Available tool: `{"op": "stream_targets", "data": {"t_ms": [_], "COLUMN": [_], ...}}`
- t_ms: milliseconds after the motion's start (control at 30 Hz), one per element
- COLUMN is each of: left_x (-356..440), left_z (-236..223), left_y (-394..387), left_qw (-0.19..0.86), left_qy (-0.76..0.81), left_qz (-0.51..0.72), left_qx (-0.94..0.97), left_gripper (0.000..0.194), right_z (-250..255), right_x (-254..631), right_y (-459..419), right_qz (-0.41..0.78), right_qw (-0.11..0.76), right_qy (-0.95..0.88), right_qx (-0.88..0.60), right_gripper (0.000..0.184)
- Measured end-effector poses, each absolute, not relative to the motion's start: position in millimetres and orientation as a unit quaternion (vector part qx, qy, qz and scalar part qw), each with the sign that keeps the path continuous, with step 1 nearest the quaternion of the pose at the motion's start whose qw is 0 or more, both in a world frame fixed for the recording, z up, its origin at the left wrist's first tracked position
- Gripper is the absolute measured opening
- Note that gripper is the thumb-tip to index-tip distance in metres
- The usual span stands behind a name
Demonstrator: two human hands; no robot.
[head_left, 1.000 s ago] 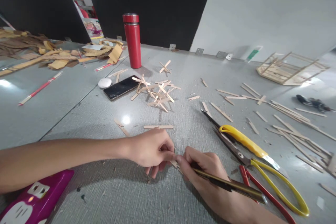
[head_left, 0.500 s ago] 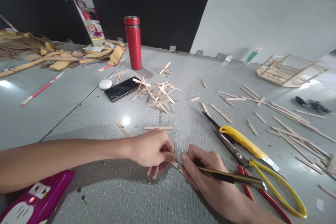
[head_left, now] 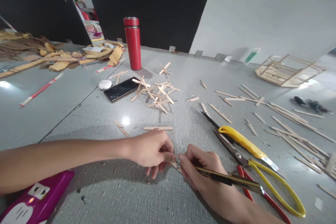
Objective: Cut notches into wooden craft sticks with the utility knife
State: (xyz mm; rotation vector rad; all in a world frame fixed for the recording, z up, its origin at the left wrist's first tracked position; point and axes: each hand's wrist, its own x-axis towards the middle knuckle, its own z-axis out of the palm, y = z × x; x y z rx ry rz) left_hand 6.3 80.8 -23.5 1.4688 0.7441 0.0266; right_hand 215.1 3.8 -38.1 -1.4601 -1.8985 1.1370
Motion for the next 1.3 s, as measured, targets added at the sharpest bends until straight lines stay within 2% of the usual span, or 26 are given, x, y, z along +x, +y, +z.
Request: {"op": "stream_targets", "data": {"t_ms": [400,567,1000,1300], "left_x": [5.5,7.0,6.8,5.9], "left_z": [-25.6,-24.3,-24.5,-26.9], "left_y": [82.1,82.1,81.7,82.7], "left_qw": [0.68,0.679,0.683,0.682], "left_qy": [0.326,0.33,0.325,0.324], "left_qz": [0.007,0.008,0.011,0.011], "left_qx": [0.656,0.656,0.654,0.655], "left_gripper": [0.04,0.037,0.049,0.042], "right_z": [-38.2,-35.1,-31.5,-41.1], "right_x": [212.6,212.3,212.8,215.8], "right_y": [5.8,7.9,4.6,3.7], "right_qz": [0.322,0.323,0.354,0.334], "right_qw": [0.236,0.229,0.241,0.245], "right_qy": [-0.766,-0.775,-0.734,-0.755], "right_qx": [-0.504,-0.492,-0.527,-0.508], "right_gripper": [0.04,0.04,0.04,0.04]}}
